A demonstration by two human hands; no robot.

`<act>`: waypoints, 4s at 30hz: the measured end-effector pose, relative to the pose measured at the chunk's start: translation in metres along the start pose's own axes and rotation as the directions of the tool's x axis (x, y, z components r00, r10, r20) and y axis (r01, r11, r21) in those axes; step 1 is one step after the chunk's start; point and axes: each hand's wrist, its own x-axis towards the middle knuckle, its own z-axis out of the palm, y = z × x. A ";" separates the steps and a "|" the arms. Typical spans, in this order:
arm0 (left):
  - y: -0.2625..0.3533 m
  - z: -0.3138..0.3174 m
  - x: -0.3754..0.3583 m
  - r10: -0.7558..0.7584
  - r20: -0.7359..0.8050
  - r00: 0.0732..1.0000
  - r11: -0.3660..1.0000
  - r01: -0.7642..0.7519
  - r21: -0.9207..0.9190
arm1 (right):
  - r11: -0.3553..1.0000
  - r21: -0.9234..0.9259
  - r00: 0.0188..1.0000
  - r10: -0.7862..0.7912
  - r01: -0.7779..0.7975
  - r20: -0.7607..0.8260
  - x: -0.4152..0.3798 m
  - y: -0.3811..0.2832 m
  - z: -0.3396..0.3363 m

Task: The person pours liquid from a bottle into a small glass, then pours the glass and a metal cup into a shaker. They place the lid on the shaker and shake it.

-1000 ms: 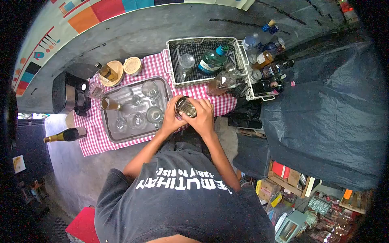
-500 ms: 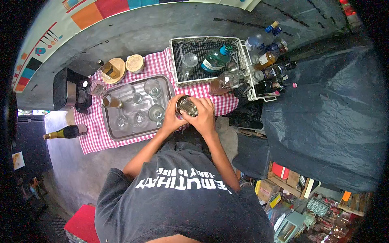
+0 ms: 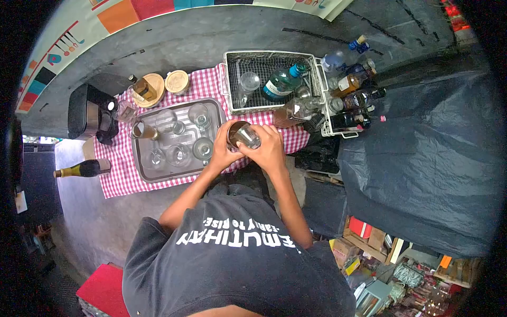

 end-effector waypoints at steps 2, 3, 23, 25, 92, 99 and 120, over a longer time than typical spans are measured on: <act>0.000 -0.001 0.002 0.004 0.002 1.000 1.000 -0.004 0.002 | 1.000 -0.003 1.000 0.010 -0.010 0.004 0.003 -0.001 -0.003; 0.000 -0.002 0.002 0.002 -0.006 1.000 1.000 -0.002 0.004 | 1.000 -0.015 1.000 0.021 -0.020 0.023 0.004 -0.002 -0.006; -0.001 -0.004 0.003 -0.035 0.048 0.998 0.998 0.037 -0.041 | 0.945 0.036 0.935 0.314 -0.324 0.166 0.010 -0.033 -0.044; -0.002 -0.004 0.002 -0.024 0.052 0.998 0.998 0.027 -0.051 | 0.943 -0.016 0.920 0.326 -0.331 0.219 0.011 -0.034 -0.046; 0.000 -0.036 0.018 -0.116 -0.041 0.992 0.991 0.119 0.066 | 0.837 0.377 0.850 0.490 -0.397 -0.193 -0.013 0.159 0.146; 0.004 -0.036 0.015 -0.138 -0.048 0.989 0.989 0.140 0.039 | 0.869 0.322 0.867 0.452 -0.375 -0.209 -0.014 0.143 0.136; 0.042 -0.002 0.029 -0.193 0.107 0.975 0.981 0.191 0.027 | 0.806 0.471 0.725 0.559 -0.360 -0.403 -0.078 0.128 0.009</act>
